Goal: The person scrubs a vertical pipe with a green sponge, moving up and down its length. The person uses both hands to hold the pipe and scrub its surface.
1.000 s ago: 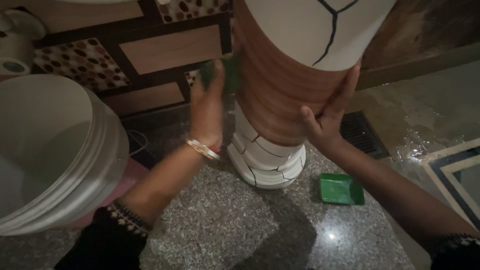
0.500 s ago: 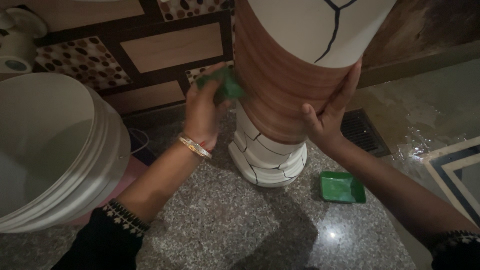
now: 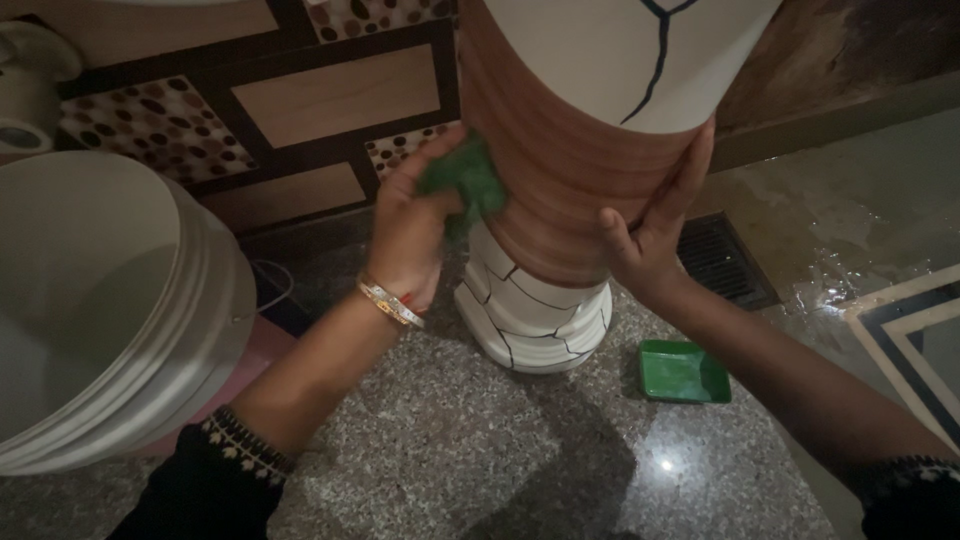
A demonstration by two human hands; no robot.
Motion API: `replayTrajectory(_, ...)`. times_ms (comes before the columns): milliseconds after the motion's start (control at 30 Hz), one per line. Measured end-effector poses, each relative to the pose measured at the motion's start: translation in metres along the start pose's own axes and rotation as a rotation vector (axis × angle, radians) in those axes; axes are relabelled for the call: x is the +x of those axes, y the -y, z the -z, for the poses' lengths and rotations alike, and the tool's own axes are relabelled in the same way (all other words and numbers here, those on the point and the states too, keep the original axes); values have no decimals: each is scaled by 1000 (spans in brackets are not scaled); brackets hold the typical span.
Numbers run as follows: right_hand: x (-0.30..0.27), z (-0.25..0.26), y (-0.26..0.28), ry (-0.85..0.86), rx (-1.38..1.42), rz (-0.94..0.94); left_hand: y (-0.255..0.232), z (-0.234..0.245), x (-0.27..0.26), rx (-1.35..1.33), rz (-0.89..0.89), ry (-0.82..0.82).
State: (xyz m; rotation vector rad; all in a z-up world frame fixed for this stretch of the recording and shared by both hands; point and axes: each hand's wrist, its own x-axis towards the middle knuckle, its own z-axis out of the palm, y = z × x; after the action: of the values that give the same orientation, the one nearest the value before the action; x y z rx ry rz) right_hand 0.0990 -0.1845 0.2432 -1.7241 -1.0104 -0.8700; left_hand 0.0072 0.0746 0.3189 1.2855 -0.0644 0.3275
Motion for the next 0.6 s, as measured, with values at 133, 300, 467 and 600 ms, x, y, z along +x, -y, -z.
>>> replayTrajectory(133,0,0,0,-6,-5,-7,-8,-13,-4,59,-71,-154)
replayTrajectory(300,-1,-1,4,-27,1,-36,21,-58,-28,679,-387,14)
replayTrajectory(467,-1,-6,4,-54,45,-34,64,-61,-4,924,-866,203)
replayTrajectory(600,-2,-4,5,-44,112,-48,70,-47,13,852,-1026,262)
